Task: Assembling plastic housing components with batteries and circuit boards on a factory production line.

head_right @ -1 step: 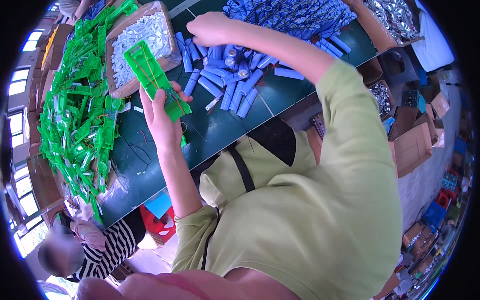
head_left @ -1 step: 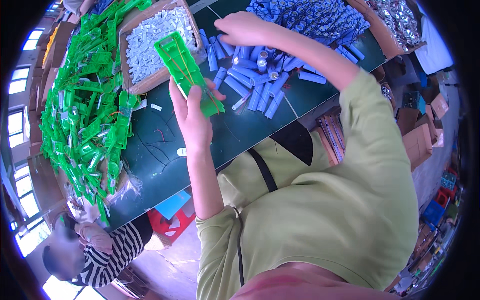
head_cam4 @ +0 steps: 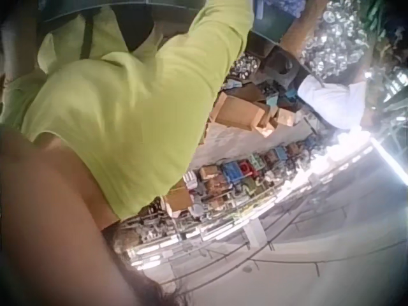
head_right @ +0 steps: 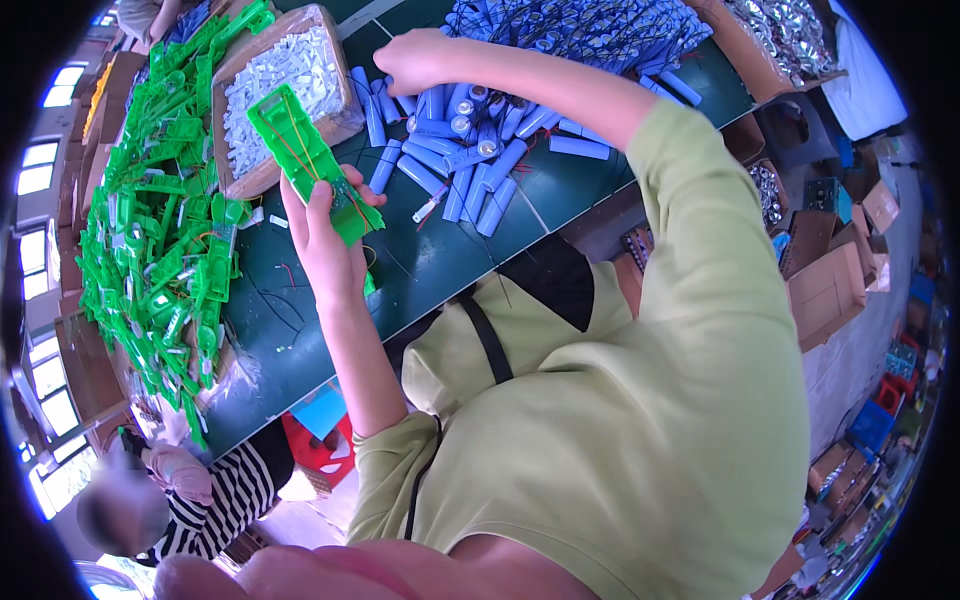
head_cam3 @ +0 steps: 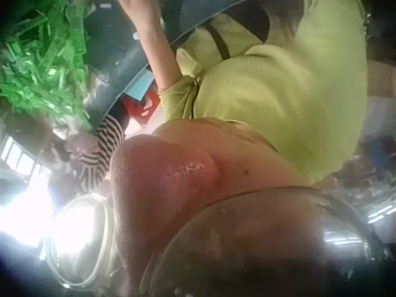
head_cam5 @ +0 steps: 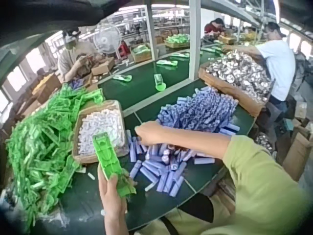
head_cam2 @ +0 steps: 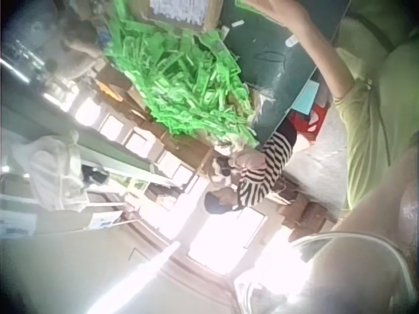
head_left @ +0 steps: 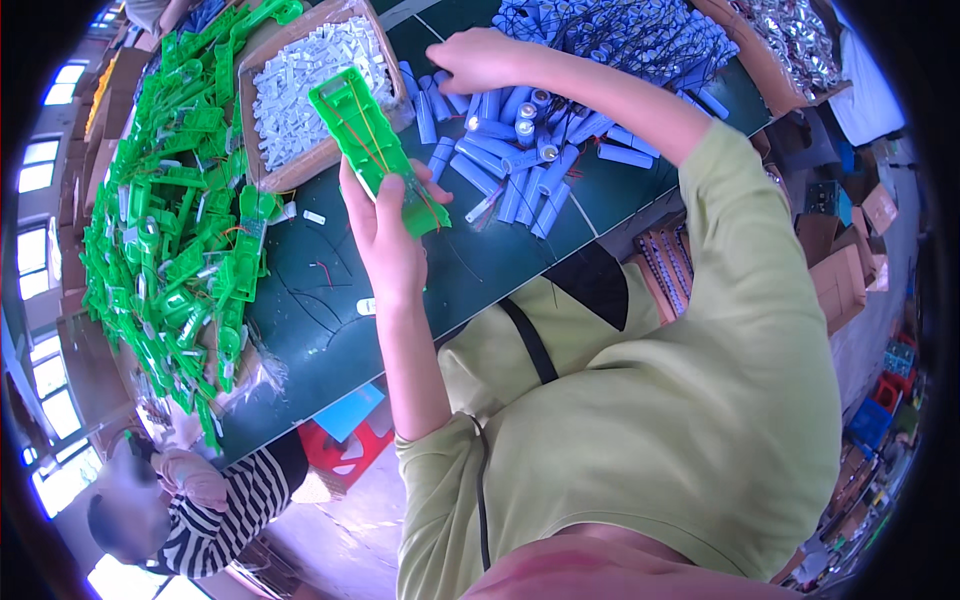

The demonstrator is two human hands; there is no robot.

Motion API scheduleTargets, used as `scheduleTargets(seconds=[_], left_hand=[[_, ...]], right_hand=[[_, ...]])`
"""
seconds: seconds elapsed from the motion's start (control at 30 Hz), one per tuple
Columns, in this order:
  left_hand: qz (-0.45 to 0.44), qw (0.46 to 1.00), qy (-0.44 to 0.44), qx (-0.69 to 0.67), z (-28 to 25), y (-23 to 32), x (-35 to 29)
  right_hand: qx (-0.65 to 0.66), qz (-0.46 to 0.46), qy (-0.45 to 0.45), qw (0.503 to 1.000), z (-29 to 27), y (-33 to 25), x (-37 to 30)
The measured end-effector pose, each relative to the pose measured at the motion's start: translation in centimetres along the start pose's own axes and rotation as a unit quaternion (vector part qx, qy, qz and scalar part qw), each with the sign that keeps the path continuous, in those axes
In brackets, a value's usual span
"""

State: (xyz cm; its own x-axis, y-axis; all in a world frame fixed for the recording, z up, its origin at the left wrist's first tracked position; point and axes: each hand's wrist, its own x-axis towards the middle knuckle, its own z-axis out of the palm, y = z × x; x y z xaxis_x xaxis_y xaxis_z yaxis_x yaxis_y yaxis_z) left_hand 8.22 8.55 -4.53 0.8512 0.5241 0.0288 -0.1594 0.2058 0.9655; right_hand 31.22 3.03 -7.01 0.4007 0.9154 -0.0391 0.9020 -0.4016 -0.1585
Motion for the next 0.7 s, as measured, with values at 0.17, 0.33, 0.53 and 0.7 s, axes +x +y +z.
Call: scheduleTargets(seconds=[0.17,0.33,0.53,0.7], left_hand=[[-0.005,0.999,0.026,-0.032,-0.6,0.0,-0.4],[-0.006,1.0,0.021,-0.022,-0.8,0.0,-0.7],[0.01,1.0,0.013,0.003,-0.1,0.4,-1.4],[0.009,1.0,-0.011,-0.001,0.5,0.8,-1.9]], right_hand=[[0.027,0.027,-0.018,0.999,0.9,-0.6,1.3],[0.225,-0.037,0.209,0.951,-1.0,-0.3,0.0],[0.319,-0.141,0.338,0.874,-6.0,-4.5,-6.7],[0.303,-0.183,0.348,0.868,-6.8,-7.4,-8.9]])
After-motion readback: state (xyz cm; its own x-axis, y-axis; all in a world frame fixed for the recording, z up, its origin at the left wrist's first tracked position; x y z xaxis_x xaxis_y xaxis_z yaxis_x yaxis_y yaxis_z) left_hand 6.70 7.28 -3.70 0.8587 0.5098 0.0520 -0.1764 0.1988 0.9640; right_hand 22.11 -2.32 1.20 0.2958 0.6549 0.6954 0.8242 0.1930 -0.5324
